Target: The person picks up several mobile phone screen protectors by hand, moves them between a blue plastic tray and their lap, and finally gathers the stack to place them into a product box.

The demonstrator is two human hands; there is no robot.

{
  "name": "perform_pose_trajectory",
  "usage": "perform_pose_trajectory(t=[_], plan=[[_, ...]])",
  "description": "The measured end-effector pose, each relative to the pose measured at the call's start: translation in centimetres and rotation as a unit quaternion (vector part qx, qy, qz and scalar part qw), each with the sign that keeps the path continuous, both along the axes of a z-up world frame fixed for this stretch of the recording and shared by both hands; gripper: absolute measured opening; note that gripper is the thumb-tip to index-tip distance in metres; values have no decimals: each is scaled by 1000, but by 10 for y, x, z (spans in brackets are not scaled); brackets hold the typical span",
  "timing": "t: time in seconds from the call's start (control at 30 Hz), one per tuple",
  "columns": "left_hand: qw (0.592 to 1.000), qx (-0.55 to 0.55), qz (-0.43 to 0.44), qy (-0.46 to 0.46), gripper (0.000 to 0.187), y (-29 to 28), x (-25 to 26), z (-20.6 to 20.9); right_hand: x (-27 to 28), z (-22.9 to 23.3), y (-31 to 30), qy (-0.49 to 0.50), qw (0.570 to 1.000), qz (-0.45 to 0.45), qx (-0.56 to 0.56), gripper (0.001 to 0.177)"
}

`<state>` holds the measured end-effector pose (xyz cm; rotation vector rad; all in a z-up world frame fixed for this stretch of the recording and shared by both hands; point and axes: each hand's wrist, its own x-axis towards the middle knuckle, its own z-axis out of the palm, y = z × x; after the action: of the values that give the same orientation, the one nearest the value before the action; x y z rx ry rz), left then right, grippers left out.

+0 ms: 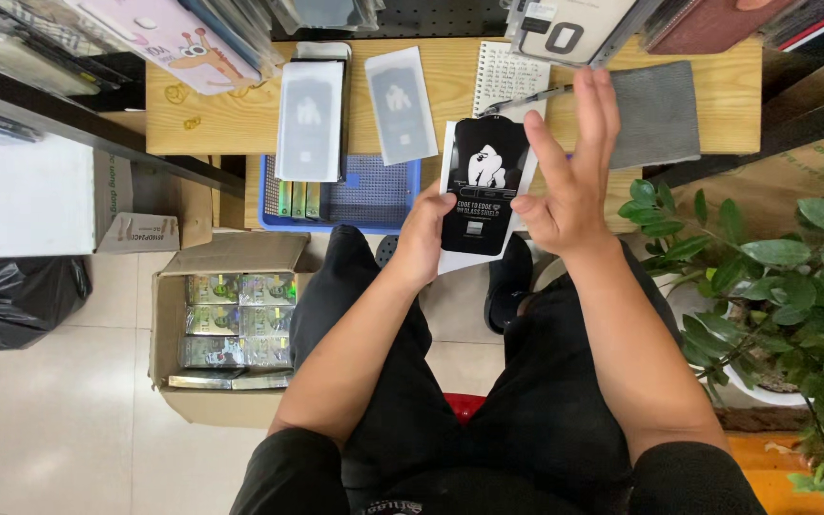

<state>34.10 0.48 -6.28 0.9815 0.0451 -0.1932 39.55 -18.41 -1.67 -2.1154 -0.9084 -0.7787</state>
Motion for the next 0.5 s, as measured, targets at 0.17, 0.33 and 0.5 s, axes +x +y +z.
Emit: perform_pose_trajectory(t=[0.17, 0.33, 0.5], plan=[[997, -8, 22, 72, 33, -1, -1, -5, -2, -1, -1, 3, 1000, -17, -24, 71], [985, -146, 43, 80, 33, 5, 6, 8, -12, -13, 13, 12, 995, 14, -94, 71], [969, -209, 94, 91, 24, 23, 15, 14, -37, -21, 31, 19, 984, 72, -162, 71]])
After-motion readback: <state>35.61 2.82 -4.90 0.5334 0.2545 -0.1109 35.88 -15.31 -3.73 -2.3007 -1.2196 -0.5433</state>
